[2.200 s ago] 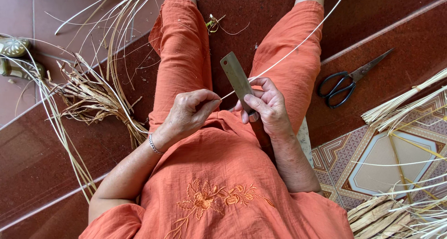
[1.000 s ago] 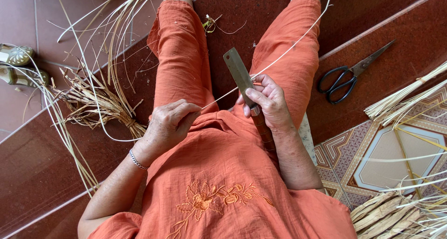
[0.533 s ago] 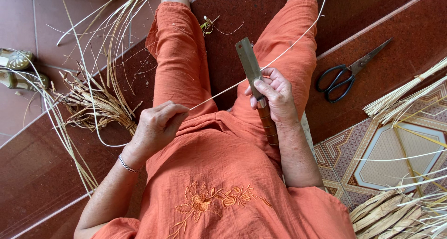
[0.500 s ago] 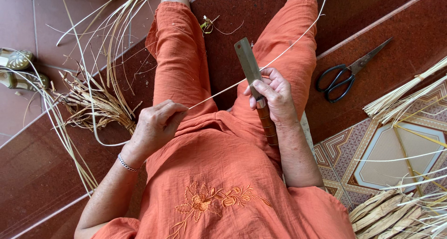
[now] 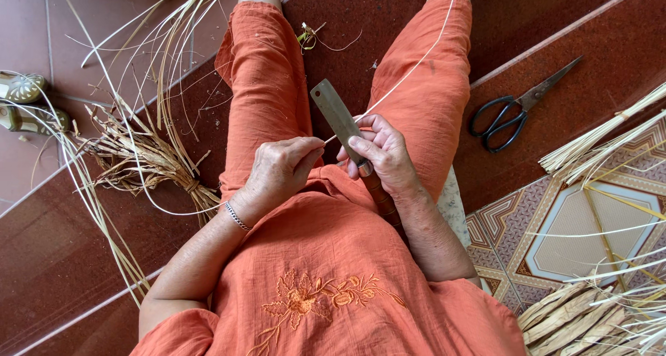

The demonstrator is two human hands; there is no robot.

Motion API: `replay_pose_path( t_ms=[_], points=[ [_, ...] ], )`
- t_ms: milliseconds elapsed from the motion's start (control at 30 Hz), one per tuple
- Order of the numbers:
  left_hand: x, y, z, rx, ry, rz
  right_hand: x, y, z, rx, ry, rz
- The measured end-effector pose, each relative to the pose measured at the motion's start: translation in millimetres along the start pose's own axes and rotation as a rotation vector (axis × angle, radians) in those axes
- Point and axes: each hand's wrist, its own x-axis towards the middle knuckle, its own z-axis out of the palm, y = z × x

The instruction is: The person sits on a tiled floor and uses a small knife to shave thin strips of bamboo or palm fiber. They hold the strip with one hand and draw the knife along it repeatedly to thin it down, occasionally adjusting the strip's position.

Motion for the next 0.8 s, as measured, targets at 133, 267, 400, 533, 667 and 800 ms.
replay_pose_path(
  t_ms=[133,267,400,533,667,800],
  points=[
    [-4,3,-4,0.139,0.008,0.061,2,-1,-5,0.041,0.004,-0.015],
    [-7,2,-6,0.183,-0.014,0.088,1,-1,-7,0.039,0.028,-0.018],
    [-10,1,-8,0.209,0.004,0.116,0,-2,-7,-0.017,0.036,-0.004],
    [-14,0,-10,0.228,-0.007,0.087,4,-6,-11,0.046,0.048,-0.057],
    [-19,-1,-15,0.207,0.014,0.099,3,-8,-16,0.059,0.059,-0.06],
    [-23,-3,-24,0.184,-0.034,0.042,5,-12,-21,0.081,0.075,-0.072]
  ],
)
